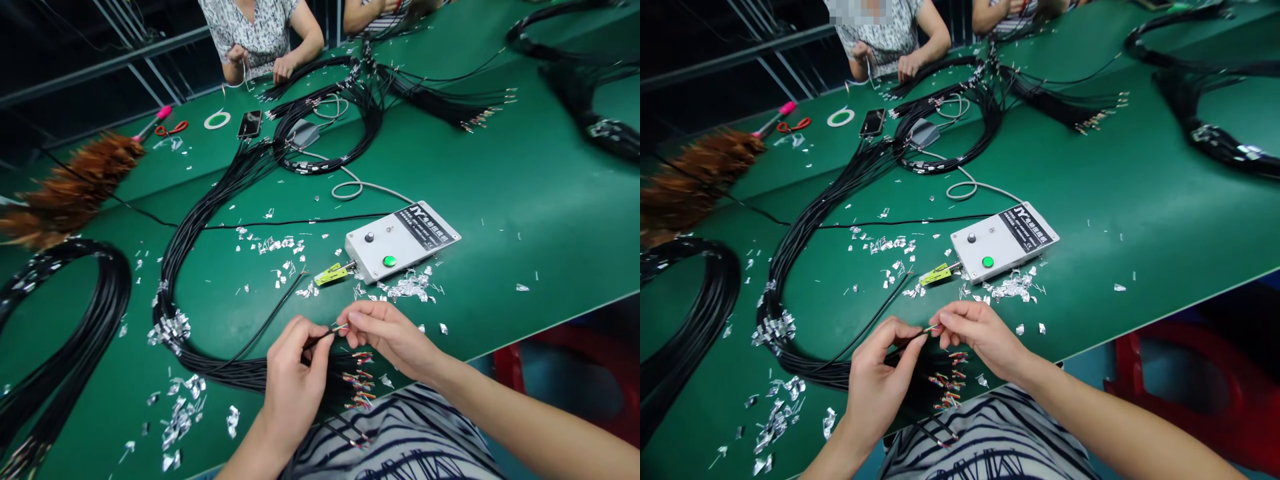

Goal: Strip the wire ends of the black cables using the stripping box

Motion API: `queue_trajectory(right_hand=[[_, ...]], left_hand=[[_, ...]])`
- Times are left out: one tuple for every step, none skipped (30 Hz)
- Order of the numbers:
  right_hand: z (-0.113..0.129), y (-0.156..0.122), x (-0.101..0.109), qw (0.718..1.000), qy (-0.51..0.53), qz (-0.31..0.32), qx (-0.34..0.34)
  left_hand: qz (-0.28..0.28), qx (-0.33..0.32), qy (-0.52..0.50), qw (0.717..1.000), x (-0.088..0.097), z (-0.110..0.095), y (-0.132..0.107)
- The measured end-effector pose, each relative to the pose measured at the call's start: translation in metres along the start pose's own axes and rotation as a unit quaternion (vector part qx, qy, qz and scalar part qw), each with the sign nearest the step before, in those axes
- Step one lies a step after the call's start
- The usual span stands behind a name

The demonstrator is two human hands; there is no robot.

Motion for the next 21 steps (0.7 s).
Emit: queue_trajectory(right_hand=[[0.0,0.0,0.0,1.0,-0.006,0.003,0.004],[0.0,-0.001,0.0,1.0,-0.014,0.004,0.008],[0.0,-0.001,0.001,1.0,-0.024,0.003,0.012],[0.0,-0.002,0.001,0.999,-0.034,-0.001,0.018],[0.0,-0.002,0.001,0.999,-0.045,-0.006,0.027],[0.001,-0.002,0.002,0.998,-0.056,-0.013,0.038],[0.002,-0.002,0.002,0.996,-0.067,-0.019,0.052],[0.003,-0.001,0.001,0.994,-0.079,-0.022,0.068],[0.004,-0.001,0.0,0.992,-0.09,-0.024,0.087],[0.005,0.0,-0.001,0.989,-0.099,-0.026,0.105],[0.005,0.001,-0.002,0.987,-0.107,-0.028,0.119],[0.004,0.002,-0.004,0.985,-0.111,-0.031,0.127],[0.003,0.003,-0.005,0.985,-0.112,-0.034,0.129],[0.001,0.005,-0.007,0.986,-0.108,-0.038,0.124],[-0.002,0.007,-0.009,0.988,-0.1,-0.039,0.111],[-0.005,0.008,-0.011,0.991,-0.089,-0.036,0.093],[-0.007,0.009,-0.013,0.993,-0.08,-0.031,0.076],[-0.009,0.01,-0.015,0.995,-0.075,-0.026,0.062],[-0.009,0.01,-0.017,0.996,-0.074,-0.023,0.053],[-0.008,0.01,-0.018,0.996,-0.076,-0.024,0.051],[-0.007,0.01,-0.018,0.995,-0.083,-0.029,0.052]], left_hand=[[-0.002,0.004,-0.002,1.0,0.0,0.0,0.0],[-0.005,0.011,-0.004,1.0,0.0,0.0,0.0],[-0.007,0.018,-0.007,1.0,0.0,0.001,0.001],[-0.008,0.026,-0.012,1.0,0.0,0.001,0.0],[-0.009,0.035,-0.019,0.999,-0.001,0.002,0.0],[-0.007,0.045,-0.028,0.999,-0.001,0.003,0.0],[-0.002,0.058,-0.041,0.997,-0.002,0.004,0.0],[0.006,0.075,-0.06,0.995,-0.003,0.006,0.0],[0.019,0.097,-0.087,0.991,-0.004,0.008,-0.001],[0.036,0.124,-0.119,0.985,-0.006,0.011,-0.001],[0.053,0.153,-0.154,0.975,-0.007,0.014,-0.001],[0.07,0.181,-0.189,0.962,-0.009,0.017,-0.001],[0.084,0.205,-0.222,0.95,-0.01,0.02,-0.001],[0.095,0.22,-0.248,0.939,-0.011,0.022,-0.001],[0.1,0.227,-0.268,0.931,-0.011,0.022,0.0],[0.102,0.227,-0.282,0.927,-0.011,0.022,0.001],[0.102,0.222,-0.29,0.925,-0.01,0.021,0.002],[0.102,0.213,-0.294,0.926,-0.01,0.019,0.004],[0.102,0.2,-0.294,0.929,-0.01,0.017,0.005],[0.101,0.185,-0.293,0.933,-0.011,0.014,0.007],[0.095,0.17,-0.29,0.937,-0.012,0.011,0.008]])
Point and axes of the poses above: each hand's wrist, its own y-axis towards the middle knuckle, its own x-axis out of the back of the hand, z = x × y, the point moved 5 cm from there along y, towards the middle knuckle, and after that the axes turned 10 degrees about y, right-handed, at the moved point
